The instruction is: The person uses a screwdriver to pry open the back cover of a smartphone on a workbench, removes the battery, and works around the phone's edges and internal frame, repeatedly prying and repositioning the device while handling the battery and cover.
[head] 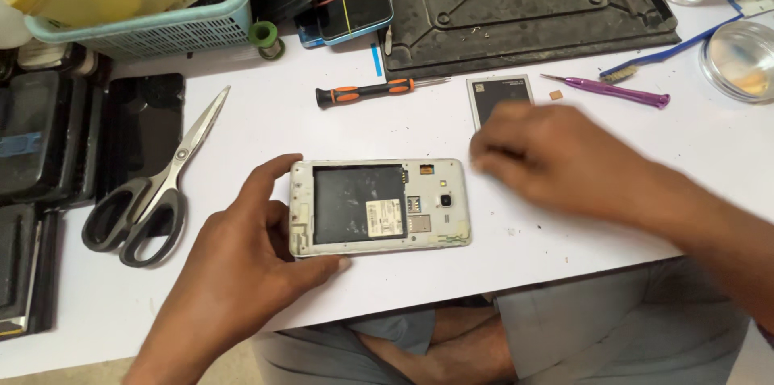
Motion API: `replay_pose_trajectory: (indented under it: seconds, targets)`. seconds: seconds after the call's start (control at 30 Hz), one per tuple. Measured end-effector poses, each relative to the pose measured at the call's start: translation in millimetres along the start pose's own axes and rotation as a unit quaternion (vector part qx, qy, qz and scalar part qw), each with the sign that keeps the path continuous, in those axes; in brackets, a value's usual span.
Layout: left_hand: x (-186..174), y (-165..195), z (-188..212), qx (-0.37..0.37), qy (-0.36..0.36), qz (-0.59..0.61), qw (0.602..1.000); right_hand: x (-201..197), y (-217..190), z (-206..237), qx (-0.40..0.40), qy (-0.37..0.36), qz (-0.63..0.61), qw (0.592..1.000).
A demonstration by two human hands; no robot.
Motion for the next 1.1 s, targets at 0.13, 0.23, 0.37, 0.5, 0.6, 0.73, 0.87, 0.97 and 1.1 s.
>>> replay_pose_trajectory:
  seconds: [0.13, 0.23, 0.37, 0.5, 0.6, 0.73, 0.87, 0.97, 1.1]
  targets:
    - [1.2, 13.4, -2.7, -0.011, 0.002, -0.042, 0.999, -42.8, 39.3, -25.5, 0.012, 0.109, 0.045, 0.993]
    - [0.4, 27.5, -8.6, 0.021, 0.026, -0.053, 0.998, -54.6, 84.5, -41.5, 0.130, 0.129, 0.009, 0.983]
    - [0.4, 36.8, -14.3, 0.044, 0.027, -0.081, 0.995, -56.4, 84.1, -57.9, -0.019, 0.141, 0.063, 0.988]
    - [4.2, 31.8, -14.5, 0.005, 0.000, -0.120, 0.993, -68.8, 86.8, -48.0, -0.021, 0.180, 0.090, 0.979]
    - [6.4, 33.3, -18.2, 0.000, -0.019, -0.137, 0.990, -79.2, 105.1, -30.8, 0.109, 0.164, 0.039, 0.980]
    - [1.9, 37.4, -19.4, 0.013, 0.013, -0.143, 0.990, -78.4, 90.2, 2.5, 0.045, 0.108, 0.095, 0.989]
    - [-1.3, 40.1, -15.5, 0.046, 0.066, -0.130, 0.988, -62.9, 85.2, 24.8, 0.045, 0.074, 0.140, 0.986]
    - [-6.6, 61.2, -6.2, 0.202, 0.166, -0.105, 0.960, -54.7, 83.1, 31.1, 0.038, 0.082, 0.148, 0.985]
    - [-6.6, 80.9, -4.9, 0.310, 0.217, -0.104, 0.920, -51.4, 92.9, 29.1, 0.073, 0.081, 0.133, 0.985]
Point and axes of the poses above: each hand's wrist, its own z-axis away from the middle knuckle, its own x-axis out of the palm, y = z × x, the point moved 7 cm from there along -z, towards the middle knuckle, and after that the axes turned 7 degrees about -z, right-handed, at the moved point
